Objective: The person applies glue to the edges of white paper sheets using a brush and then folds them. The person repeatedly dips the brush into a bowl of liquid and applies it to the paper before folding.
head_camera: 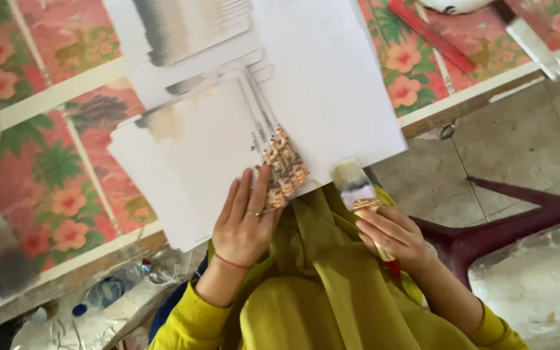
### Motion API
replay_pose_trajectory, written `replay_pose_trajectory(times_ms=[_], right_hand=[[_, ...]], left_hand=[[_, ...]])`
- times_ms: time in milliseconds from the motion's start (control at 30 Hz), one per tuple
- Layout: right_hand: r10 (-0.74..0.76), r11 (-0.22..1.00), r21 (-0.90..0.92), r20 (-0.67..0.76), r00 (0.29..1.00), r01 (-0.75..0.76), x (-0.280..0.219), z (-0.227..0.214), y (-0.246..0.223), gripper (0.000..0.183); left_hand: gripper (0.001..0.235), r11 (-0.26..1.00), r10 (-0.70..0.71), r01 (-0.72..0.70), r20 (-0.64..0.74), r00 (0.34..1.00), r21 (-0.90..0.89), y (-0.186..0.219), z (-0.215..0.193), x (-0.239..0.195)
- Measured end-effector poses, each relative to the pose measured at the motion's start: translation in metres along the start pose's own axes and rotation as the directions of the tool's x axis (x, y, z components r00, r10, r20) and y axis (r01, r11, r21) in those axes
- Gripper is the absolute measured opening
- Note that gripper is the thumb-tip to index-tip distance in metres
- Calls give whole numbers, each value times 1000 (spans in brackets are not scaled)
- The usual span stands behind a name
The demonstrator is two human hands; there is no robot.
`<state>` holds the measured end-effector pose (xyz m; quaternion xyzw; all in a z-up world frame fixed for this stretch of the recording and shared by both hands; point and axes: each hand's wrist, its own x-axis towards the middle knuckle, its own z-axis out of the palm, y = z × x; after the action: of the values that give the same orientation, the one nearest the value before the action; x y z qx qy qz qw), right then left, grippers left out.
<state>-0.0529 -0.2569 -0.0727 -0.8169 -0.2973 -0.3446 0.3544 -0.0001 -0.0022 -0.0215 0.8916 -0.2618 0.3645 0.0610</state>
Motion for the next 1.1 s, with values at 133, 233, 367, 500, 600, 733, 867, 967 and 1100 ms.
replay_pose_trajectory(times_ms=[133,233,367,500,600,733,867,967,1100], right_hand=[[56,998,18,24,998,-57,-71,-16,46,21],[63,997,-33,5,998,-63,-72,-21,38,15],[61,988,143,-47,997,-54,-61,7,14,15],[87,994,70,-18,996,-86,-72,-6,35,13],[189,982,31,-41,981,-188,-116,-26,63,14],[290,957,30,-18,957,-290,-100,-51,65,14],[420,904,86,9,908,-419,-92,-63,64,17],[579,798,273,-98,810,-537,-78,-74,79,17],[920,95,834,135,368,-544,29,-76,91,15]], left_hand=[[32,1000,3,-3,2,1000,-2,0,4,-3],[32,1000,7,-7,-1,1000,-1,1,5,-2],[29,1000,-2,2,12,1000,8,3,3,1],[29,1000,15,-15,19,1000,10,1,2,6],[30,1000,12,-13,42,999,12,1,4,2],[29,1000,2,-2,47,999,-4,2,2,5],[30,1000,-16,16,55,998,-9,2,2,5],[28,991,-72,85,119,990,-106,-1,-7,10],[22,935,-188,223,147,971,-276,2,-8,7]])
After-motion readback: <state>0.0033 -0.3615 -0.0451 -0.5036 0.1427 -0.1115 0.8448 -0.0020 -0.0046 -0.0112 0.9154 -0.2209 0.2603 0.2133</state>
